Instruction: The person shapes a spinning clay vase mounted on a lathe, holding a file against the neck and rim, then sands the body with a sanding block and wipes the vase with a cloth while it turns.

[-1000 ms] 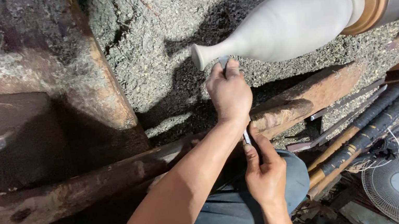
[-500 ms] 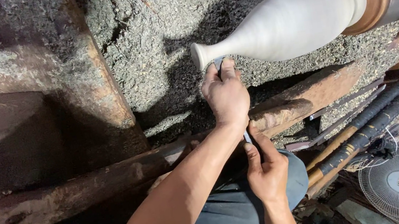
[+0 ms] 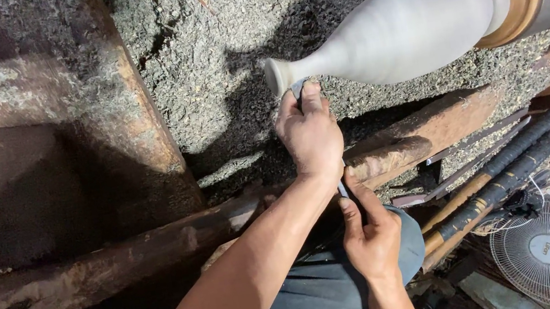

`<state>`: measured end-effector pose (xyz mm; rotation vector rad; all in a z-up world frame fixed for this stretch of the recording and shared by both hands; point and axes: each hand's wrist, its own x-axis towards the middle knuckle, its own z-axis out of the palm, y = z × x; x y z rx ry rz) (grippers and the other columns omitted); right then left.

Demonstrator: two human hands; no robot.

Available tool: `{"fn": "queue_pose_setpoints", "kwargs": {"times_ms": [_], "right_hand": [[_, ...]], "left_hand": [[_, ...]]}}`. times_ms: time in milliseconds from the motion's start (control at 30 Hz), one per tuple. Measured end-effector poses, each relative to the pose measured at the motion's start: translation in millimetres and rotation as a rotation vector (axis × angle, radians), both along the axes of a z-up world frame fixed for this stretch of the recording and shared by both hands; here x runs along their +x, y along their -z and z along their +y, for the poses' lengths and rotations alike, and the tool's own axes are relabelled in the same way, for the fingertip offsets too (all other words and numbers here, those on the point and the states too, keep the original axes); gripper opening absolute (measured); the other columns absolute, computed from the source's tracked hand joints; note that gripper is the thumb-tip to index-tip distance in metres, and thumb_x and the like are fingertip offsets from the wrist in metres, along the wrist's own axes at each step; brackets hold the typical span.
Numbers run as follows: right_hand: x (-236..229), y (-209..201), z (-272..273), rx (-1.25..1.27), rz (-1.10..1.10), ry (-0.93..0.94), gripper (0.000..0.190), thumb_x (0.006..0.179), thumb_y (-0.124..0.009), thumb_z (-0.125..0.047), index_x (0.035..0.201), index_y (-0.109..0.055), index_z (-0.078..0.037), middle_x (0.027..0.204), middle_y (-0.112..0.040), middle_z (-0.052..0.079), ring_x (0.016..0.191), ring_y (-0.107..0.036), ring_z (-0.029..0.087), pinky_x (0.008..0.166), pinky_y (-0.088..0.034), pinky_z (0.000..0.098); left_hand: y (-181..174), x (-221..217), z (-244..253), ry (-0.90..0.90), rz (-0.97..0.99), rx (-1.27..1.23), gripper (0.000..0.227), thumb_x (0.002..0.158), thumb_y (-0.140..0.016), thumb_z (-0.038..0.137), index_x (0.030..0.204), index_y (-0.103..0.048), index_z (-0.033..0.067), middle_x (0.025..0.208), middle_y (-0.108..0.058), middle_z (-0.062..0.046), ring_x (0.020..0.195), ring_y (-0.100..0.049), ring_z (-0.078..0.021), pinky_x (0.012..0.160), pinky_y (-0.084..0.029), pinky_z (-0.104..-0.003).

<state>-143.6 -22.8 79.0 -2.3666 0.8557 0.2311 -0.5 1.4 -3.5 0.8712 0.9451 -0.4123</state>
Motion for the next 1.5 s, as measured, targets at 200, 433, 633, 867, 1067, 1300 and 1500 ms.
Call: {"fn": "queue_pose_setpoints", "kwargs": {"times_ms": [200, 433, 633, 867, 1067, 1300, 1500], "right_hand": [[1, -1, -3, 0.01, -0.05, -0.064, 0.036, 0.096, -0.069, -0.005, 0.131, -0.068, -0.001, 0.115, -0.077, 0.02, 0.105, -0.076, 0.019, 0.089, -0.056, 0.0285], [10, -6, -4, 0.002, -0.055, -0.114, 0.036, 0.096, -0.069, -0.004, 0.131, -0.068, -0.001, 0.115, -0.076, 0.02, 0.105, -0.076, 0.018, 0.088, -0.057, 0.0287], [17, -11, -7, -0.002, -0.035, -0.156, 0.038, 0.094, -0.07, -0.004, 0.132, -0.068, -0.002, 0.113, -0.077, 0.018, 0.073, -0.069, 0.013, 0.064, -0.054, 0.027], [23, -23, -12, -0.053, 0.044, -0.213, 0.037, 0.092, -0.071, -0.008, 0.129, -0.071, -0.011, 0.099, -0.079, 0.017, 0.039, -0.052, 0.006, 0.04, -0.042, 0.0261], [16, -18, -20, 0.0, 0.115, -0.16, 0.036, 0.093, -0.072, -0.011, 0.13, -0.072, -0.012, 0.086, -0.08, 0.014, 0.038, -0.049, 0.008, 0.042, -0.041, 0.0268], [16, -16, -21, 0.03, 0.067, -0.173, 0.036, 0.093, -0.071, -0.009, 0.129, -0.071, -0.01, 0.103, -0.079, 0.015, 0.044, -0.055, 0.006, 0.045, -0.045, 0.0249], [16, -14, -21, 0.05, 0.097, -0.122, 0.036, 0.092, -0.072, -0.007, 0.128, -0.072, -0.009, 0.106, -0.08, 0.015, 0.049, -0.061, 0.01, 0.053, -0.05, 0.0252]], "left_hand": [[-7, 4, 6, -0.031, 0.06, -0.084, 0.02, 0.105, -0.057, 0.023, 0.1, -0.063, 0.0044, 0.074, -0.053, 0.003, 0.062, -0.047, -0.0053, 0.052, -0.039, -0.024], [-4, -1, 7, -0.047, 0.048, -0.104, 0.022, 0.105, -0.058, 0.026, 0.102, -0.061, 0.0045, 0.072, -0.05, 0.002, 0.06, -0.044, -0.0067, 0.051, -0.037, -0.025], [-8, 1, 10, -0.083, 0.115, -0.131, 0.021, 0.105, -0.054, 0.026, 0.111, -0.06, 0.007, 0.079, -0.054, 0.004, 0.065, -0.046, -0.0047, 0.055, -0.039, -0.023], [-24, 9, 23, -0.029, 0.182, -0.107, 0.02, 0.105, -0.053, 0.025, 0.103, -0.055, 0.0057, 0.07, -0.049, 0.0, 0.049, -0.043, -0.0093, 0.041, -0.036, -0.026], [-21, 6, 22, -0.067, 0.177, -0.133, 0.016, 0.106, -0.051, 0.022, 0.102, -0.055, 0.0078, 0.068, -0.047, 0.003, 0.05, -0.042, -0.007, 0.041, -0.036, -0.024], [-18, 3, 18, -0.12, 0.171, -0.188, 0.016, 0.107, -0.051, 0.023, 0.101, -0.055, 0.0089, 0.067, -0.045, 0.005, 0.05, -0.036, -0.0046, 0.041, -0.029, -0.022], [-17, 2, 16, -0.14, 0.157, -0.169, 0.015, 0.107, -0.051, 0.022, 0.101, -0.055, 0.009, 0.067, -0.044, 0.005, 0.051, -0.036, -0.0042, 0.042, -0.03, -0.022]]}}
